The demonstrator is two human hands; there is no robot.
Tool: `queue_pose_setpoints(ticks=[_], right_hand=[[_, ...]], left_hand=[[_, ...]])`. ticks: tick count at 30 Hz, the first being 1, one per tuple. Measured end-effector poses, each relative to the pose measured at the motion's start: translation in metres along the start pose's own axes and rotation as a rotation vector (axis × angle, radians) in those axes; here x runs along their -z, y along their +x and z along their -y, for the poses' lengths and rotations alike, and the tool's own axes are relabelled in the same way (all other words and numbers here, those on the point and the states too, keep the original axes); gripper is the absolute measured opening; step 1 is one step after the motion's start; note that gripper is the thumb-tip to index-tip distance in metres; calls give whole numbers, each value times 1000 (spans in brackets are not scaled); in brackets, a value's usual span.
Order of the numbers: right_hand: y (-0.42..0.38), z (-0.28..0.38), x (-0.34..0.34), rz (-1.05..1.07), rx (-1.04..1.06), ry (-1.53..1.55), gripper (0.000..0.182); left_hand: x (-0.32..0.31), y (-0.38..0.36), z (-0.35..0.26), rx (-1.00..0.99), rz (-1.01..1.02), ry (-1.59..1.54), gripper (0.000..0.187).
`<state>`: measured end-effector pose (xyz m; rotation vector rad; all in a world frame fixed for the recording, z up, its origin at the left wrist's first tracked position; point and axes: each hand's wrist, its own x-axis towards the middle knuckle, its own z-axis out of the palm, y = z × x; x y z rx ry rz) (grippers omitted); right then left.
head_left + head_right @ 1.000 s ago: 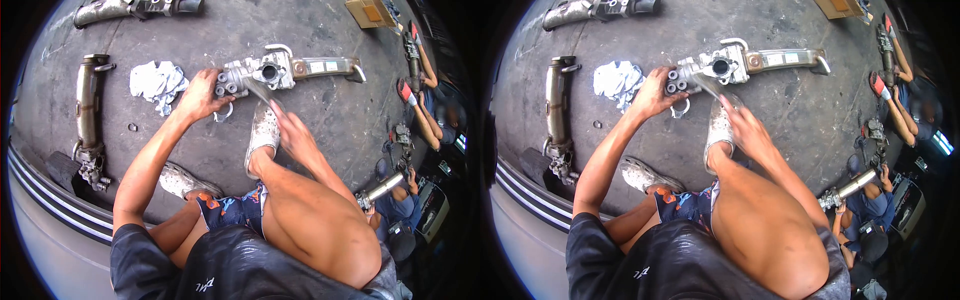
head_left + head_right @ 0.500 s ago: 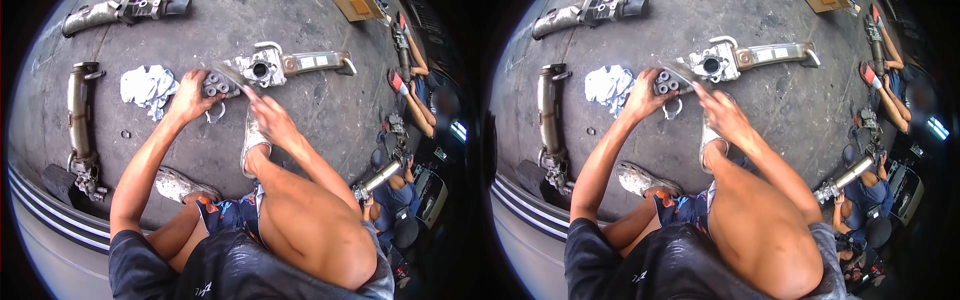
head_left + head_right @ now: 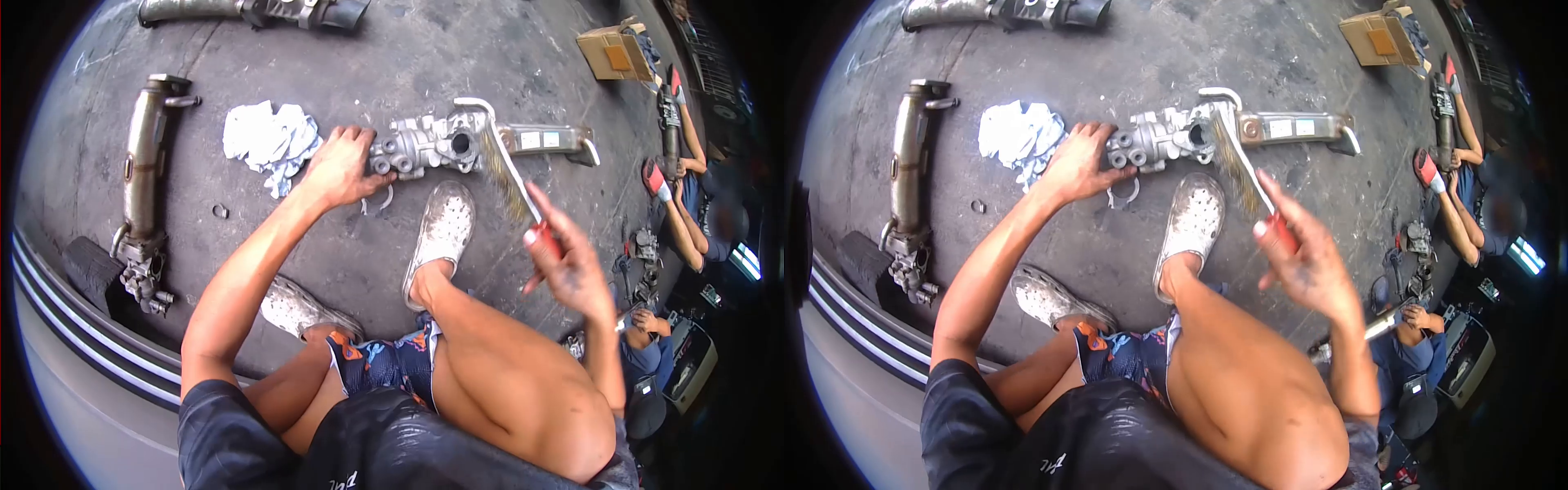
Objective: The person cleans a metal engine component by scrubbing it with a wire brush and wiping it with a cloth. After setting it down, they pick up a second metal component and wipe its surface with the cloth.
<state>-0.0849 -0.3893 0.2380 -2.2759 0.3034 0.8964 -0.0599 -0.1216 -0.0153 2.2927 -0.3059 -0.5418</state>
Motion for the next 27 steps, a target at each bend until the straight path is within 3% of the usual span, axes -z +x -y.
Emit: queue_pose_setpoints(ticks=[1, 4, 7, 8, 10, 11, 13, 16, 17, 19, 21, 23, 25, 27], right_hand=[[8, 14, 12, 47, -2, -40, 56], [21, 64, 34, 40, 340, -537, 43], [52, 74, 23, -41, 714, -809, 31], [73, 78, 14, 3, 688, -886, 31], [146, 76, -33, 275, 353, -1026, 28], [178, 58, -53, 206, 284, -1022, 27], [190, 97, -57, 349, 111, -1099, 29], [159, 136, -28, 299, 147, -1283, 31], [142, 144, -11, 234, 318, -1283, 31], [128, 155, -9, 293, 226, -1167, 29], [140, 114, -38, 162, 382, -1156, 27], [177, 124, -69, 378, 138, -1407, 31], [176, 152, -64, 423, 151, -1338, 31], [153, 168, -45, 237, 347, -1281, 27]], left_hand=[[-4, 1, 2, -4, -1, 10, 77], [-2, 2, 1, 2, 44, 36, 76], [-10, 0, 3, 5, -26, 3, 75], [-13, 1, 6, 5, -30, -2, 72], [-8, -1, 3, 23, 20, 6, 69], [-3, -1, 0, 30, 46, 11, 68], [0, -2, -5, 41, 52, 38, 65], [-12, 0, 4, 6, -33, 74, 69], [-14, -1, 6, 22, -30, 35, 68], [-16, -5, 4, 42, -9, -34, 67], [-12, -2, 3, 44, -11, -48, 67], [-12, -1, 4, 30, -11, -6, 66], [-3, -1, 0, 43, 24, 27, 63], [-5, -2, 0, 44, 36, 3, 63]])
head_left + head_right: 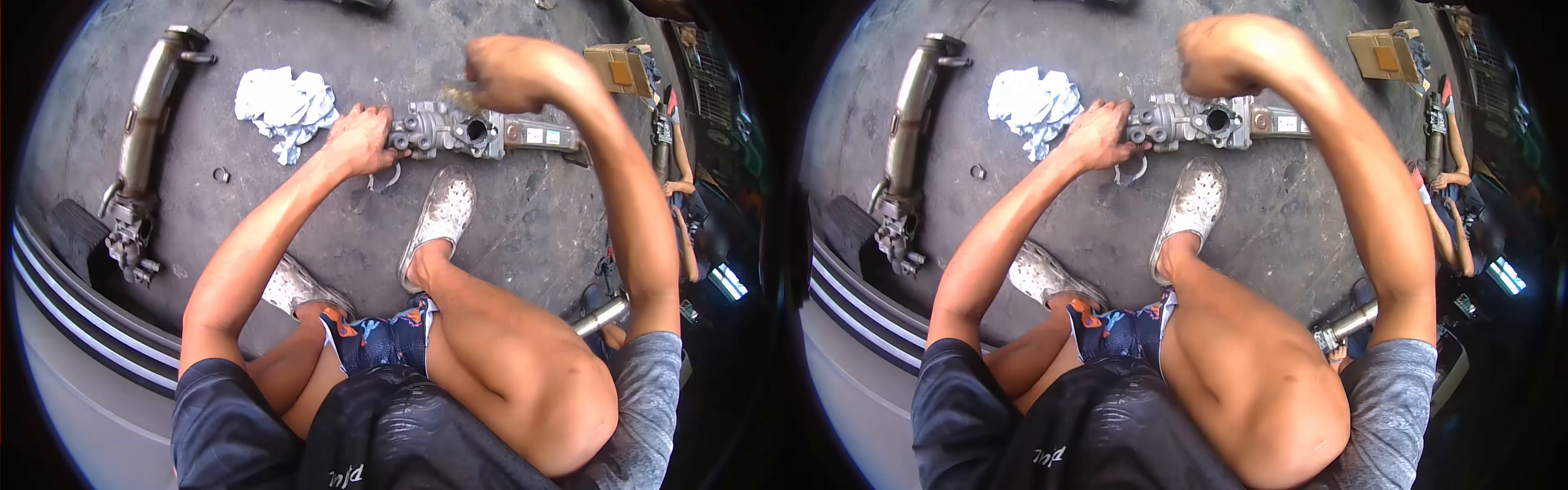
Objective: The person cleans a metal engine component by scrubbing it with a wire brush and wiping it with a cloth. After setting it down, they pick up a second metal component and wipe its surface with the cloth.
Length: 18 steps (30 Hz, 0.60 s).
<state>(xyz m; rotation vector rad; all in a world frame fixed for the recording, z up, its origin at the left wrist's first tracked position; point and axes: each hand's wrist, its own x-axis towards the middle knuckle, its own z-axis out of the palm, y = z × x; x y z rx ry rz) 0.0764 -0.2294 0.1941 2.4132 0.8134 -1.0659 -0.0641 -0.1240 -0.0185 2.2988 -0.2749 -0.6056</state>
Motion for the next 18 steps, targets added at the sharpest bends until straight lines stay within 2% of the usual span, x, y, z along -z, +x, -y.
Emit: queue_pose_setpoints(ticks=[2, 3, 4, 6, 7, 8, 10, 12, 14, 16, 18], right_hand=[[-10, -8, 10, -8, 96, -118, 27], [-8, -2, 10, 136, 90, -69, 28], [-2, 0, -20, 86, 20, -7, 27], [24, 15, -35, 216, -41, -115, 27], [34, 17, -31, 235, -4, -105, 28], [33, 21, -14, 286, -57, -42, 27], [26, 12, 1, 190, -18, -130, 28], [-15, 29, 36, 181, -155, -10, 28], [-1, -4, -4, 125, -13, -26, 30], [13, 1, -28, 241, -146, 127, 31], [49, -13, -65, 239, -98, 41, 33]], left_hand=[[-6, -2, 1, 16, -2, -58, 62], [-9, -2, 2, 15, -19, -69, 62], [-9, -2, 3, 13, -37, -76, 62], [-5, 0, 2, -2, -12, -43, 62], [-3, 0, 2, -10, -9, -32, 62], [-2, 0, 3, -21, 0, -19, 62], [-5, 3, 6, -8, -11, -28, 62], [-15, -4, 3, 6, -6, -61, 61], [-13, -2, 3, 12, -31, -79, 61], [-9, 3, 5, 4, 31, -58, 63], [-13, 6, 9, -25, 18, -27, 64]])
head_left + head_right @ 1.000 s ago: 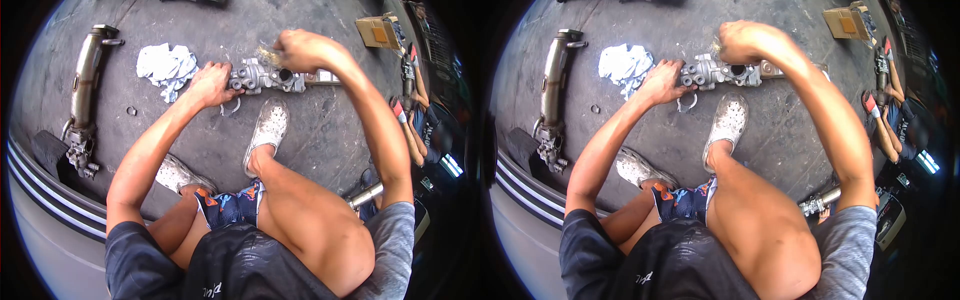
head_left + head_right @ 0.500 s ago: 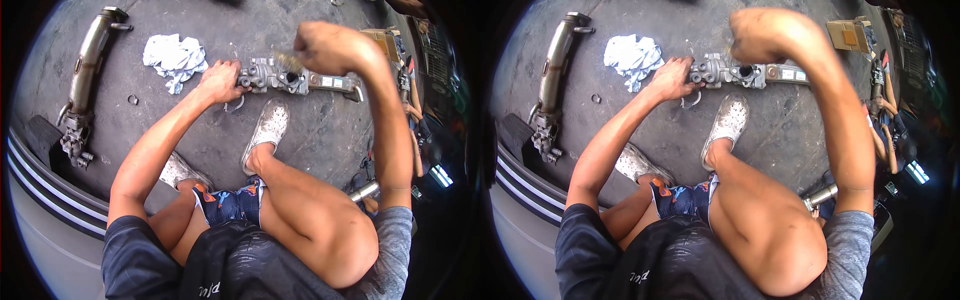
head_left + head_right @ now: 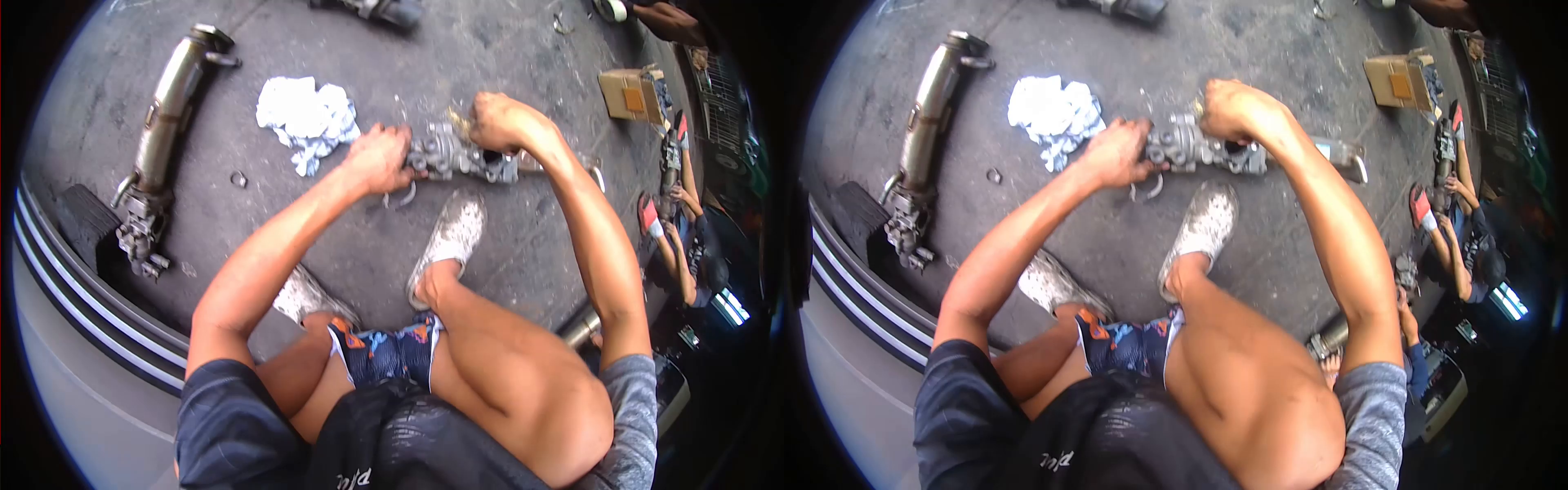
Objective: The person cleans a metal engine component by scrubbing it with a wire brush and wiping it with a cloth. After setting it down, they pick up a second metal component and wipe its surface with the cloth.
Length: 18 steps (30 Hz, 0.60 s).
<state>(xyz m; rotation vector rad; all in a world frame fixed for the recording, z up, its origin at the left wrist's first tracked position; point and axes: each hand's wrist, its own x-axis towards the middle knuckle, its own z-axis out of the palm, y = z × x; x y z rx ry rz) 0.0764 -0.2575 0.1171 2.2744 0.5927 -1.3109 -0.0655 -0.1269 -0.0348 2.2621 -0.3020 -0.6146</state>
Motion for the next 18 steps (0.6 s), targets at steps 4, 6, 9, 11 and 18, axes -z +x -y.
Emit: queue_pose_setpoints(ticks=[4, 6, 9, 11, 18], right_hand=[[-64, -21, 37, -262, 10, 107, 31], [-96, -28, 54, -310, 71, 160, 29], [-65, -16, 16, -293, 60, 132, 28], [-14, 4, -22, -156, -40, 109, 32], [-91, -23, 14, -359, 163, 222, 33]], left_hand=[[12, -8, -11, 45, -5, -28, 67], [2, -8, -9, 58, -49, -72, 68], [10, -8, -11, 67, 5, -45, 70], [12, -8, -13, 57, 11, -34, 69], [6, -9, -13, 91, 1, -44, 70]])
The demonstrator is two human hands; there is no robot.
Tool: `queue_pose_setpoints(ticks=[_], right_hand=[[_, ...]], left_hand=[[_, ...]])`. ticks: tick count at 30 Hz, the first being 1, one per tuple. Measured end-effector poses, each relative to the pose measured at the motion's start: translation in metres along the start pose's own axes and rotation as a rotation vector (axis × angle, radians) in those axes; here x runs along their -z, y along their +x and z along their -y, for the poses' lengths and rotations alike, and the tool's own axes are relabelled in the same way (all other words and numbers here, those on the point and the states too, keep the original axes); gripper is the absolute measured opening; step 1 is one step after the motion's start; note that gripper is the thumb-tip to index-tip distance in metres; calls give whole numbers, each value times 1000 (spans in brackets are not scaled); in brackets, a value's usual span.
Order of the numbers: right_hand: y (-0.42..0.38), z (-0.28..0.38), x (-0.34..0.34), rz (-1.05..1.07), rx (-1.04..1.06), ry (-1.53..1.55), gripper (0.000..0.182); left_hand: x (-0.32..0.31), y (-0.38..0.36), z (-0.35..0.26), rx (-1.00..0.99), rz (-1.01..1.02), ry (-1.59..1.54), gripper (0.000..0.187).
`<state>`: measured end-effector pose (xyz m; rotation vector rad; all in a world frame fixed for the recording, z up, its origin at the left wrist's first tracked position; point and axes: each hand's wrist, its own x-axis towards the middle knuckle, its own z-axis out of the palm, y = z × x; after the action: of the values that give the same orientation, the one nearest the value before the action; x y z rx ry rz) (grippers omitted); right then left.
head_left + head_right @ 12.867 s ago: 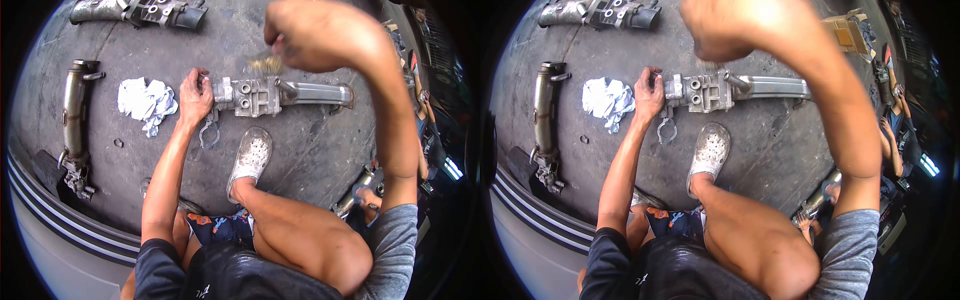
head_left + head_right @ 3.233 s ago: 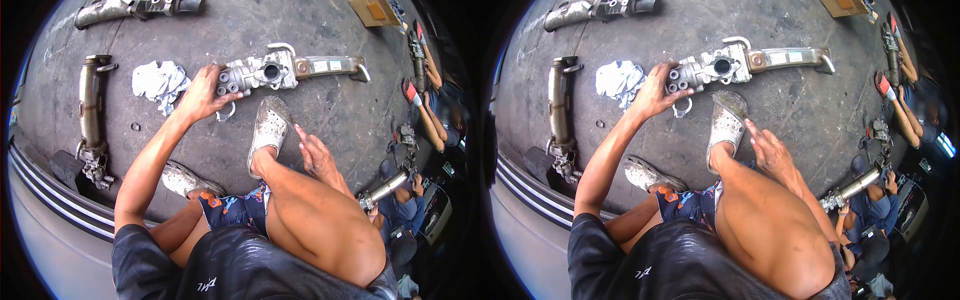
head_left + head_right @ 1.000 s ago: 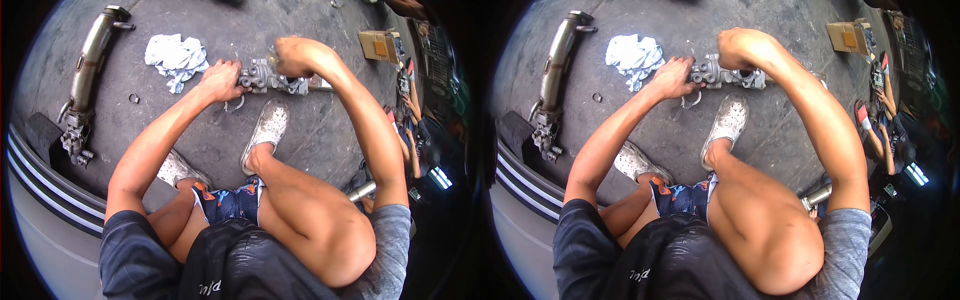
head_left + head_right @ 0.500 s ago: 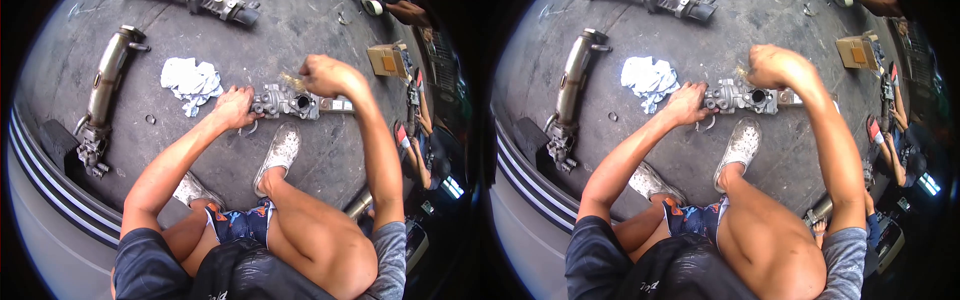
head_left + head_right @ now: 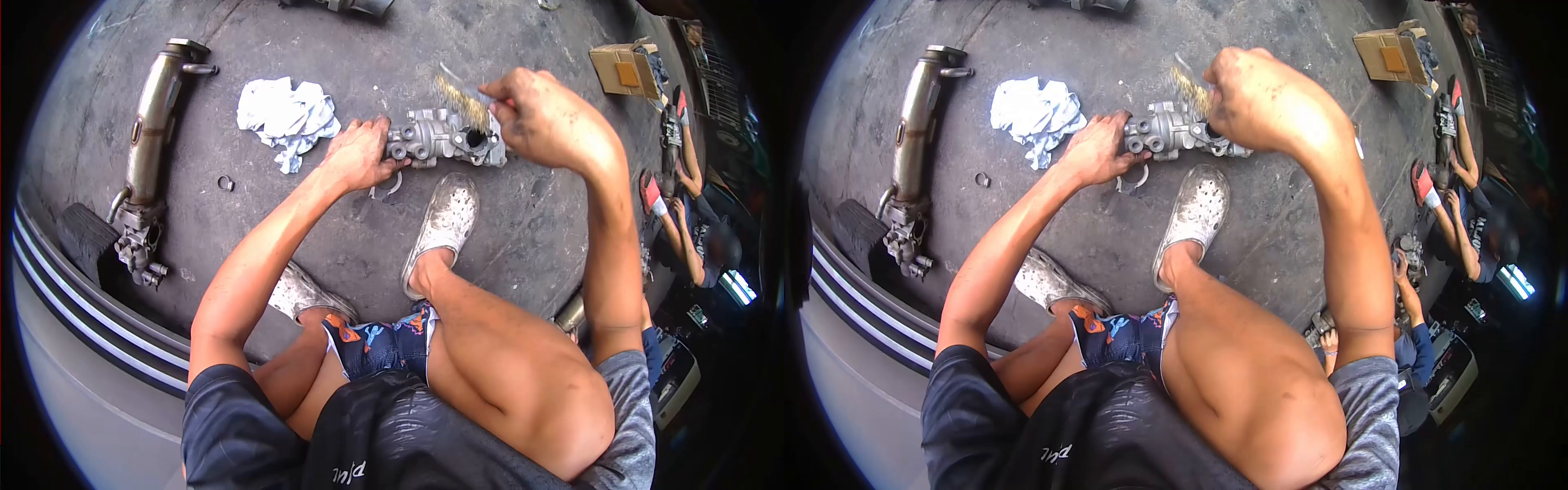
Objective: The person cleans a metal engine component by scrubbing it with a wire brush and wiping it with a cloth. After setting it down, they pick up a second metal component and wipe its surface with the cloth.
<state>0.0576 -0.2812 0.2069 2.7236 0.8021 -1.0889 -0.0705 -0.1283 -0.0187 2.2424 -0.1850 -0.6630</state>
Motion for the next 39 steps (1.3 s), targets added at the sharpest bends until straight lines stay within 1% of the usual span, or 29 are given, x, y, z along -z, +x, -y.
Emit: queue_pose_setpoints(ticks=[2, 3, 4, 6, 8, 9, 10, 12, 14, 15, 16, 17, 18, 19, 20, 21, 22, 24, 25, 26, 28, 29, 30, 31, 32, 34, 36, 37, 39], right_hand=[[18, -7, -49, 27, -67, -70, 29], [35, 5, -66, 27, -29, -112, 24], [52, 0, -82, 11, -54, -60, 21], [62, -7, -63, 111, -3, -53, 21], [40, -17, -45, -51, -2, -69, 22], [18, -21, -37, -179, 75, -153, 23], [0, -24, -29, -221, 110, -145, 23], [-14, -13, -17, -28, -12, 61, 21], [17, -17, -66, -115, 33, -32, 19], [45, -19, -80, 12, 22, -93, 20], [59, -13, -74, 141, -36, -95, 24], [58, -13, -62, 86, -8, -68, 25], [52, -14, -49, 41, 18, -36, 26], [42, -16, -42, -56, 42, -52, 26], [27, -12, -28, -61, -43, -20, 27], [7, -14, -26, -160, 59, -8, 28], [-6, -14, -23, -259, 168, -1, 29], [1, -3, -47, -116, 17, -5, 25], [26, -7, -83, -180, 91, -40, 21], [48, -7, -94, -150, 103, -5, 16], [62, -17, -101, -301, 159, 30, 15], [56, -16, -87, -311, 116, 44, 15], [40, -16, -70, -303, 60, 69, 15], [15, -6, -46, -255, 41, 6, 29], [-3, -8, -38, -345, 140, -37, 27], [-19, 1, -34, -241, 10, 89, 25], [29, -18, -100, -225, 116, -46, 26], [51, -7, -98, -64, 74, -104, 31], [76, -22, -83, -105, 36, -37, 32]], left_hand=[[1, 0, 0, -12, 1, 8, 71], [2, -1, 1, -25, -4, 8, 71], [3, 0, 1, -43, -7, 12, 71], [4, 5, 1, -44, 0, 58, 70], [2, 2, 2, -24, 16, 61, 69], [6, 1, -3, -1, 44, 40, 68], [3, 1, -1, -9, 16, 26, 68], [-5, 0, 3, -25, -42, -8, 68], [-4, 2, 3, -27, -20, -6, 69], [-3, 2, 3, -31, -5, 10, 69], [-1, 4, 4, -34, 5, 31, 69], [4, 6, 2, -18, 49, 36, 68], [7, 7, 1, -9, 50, 25, 68], [7, 6, -1, 1, 68, 9, 67], [7, 4, -2, 6, 84, -8, 67], [-2, 2, 3, -36, -11, 27, 72], [-4, 4, 6, -34, -22, 25, 72], [-8, 3, 7, -28, -30, 13, 73], [-4, 2, 3, -15, -19, -3, 67], [-1, 1, 0, -24, 0, 22, 67], [6, 3, 0, -41, 28, 81, 66], [4, 2, 3, -86, -29, 99, 66], [-4, -5, 3, -48, 6, 105, 66], [0, -8, -3, -15, 32, 114, 66], [8, -3, -5, 18, 24, 130, 66], [-2, -5, -4, 14, -21, 106, 67], [-8, -2, -1, 29, -32, 78, 68], [-5, -1, -3, 35, 7, 61, 71], [1, 0, -6, 16, 17, 104, 71]])
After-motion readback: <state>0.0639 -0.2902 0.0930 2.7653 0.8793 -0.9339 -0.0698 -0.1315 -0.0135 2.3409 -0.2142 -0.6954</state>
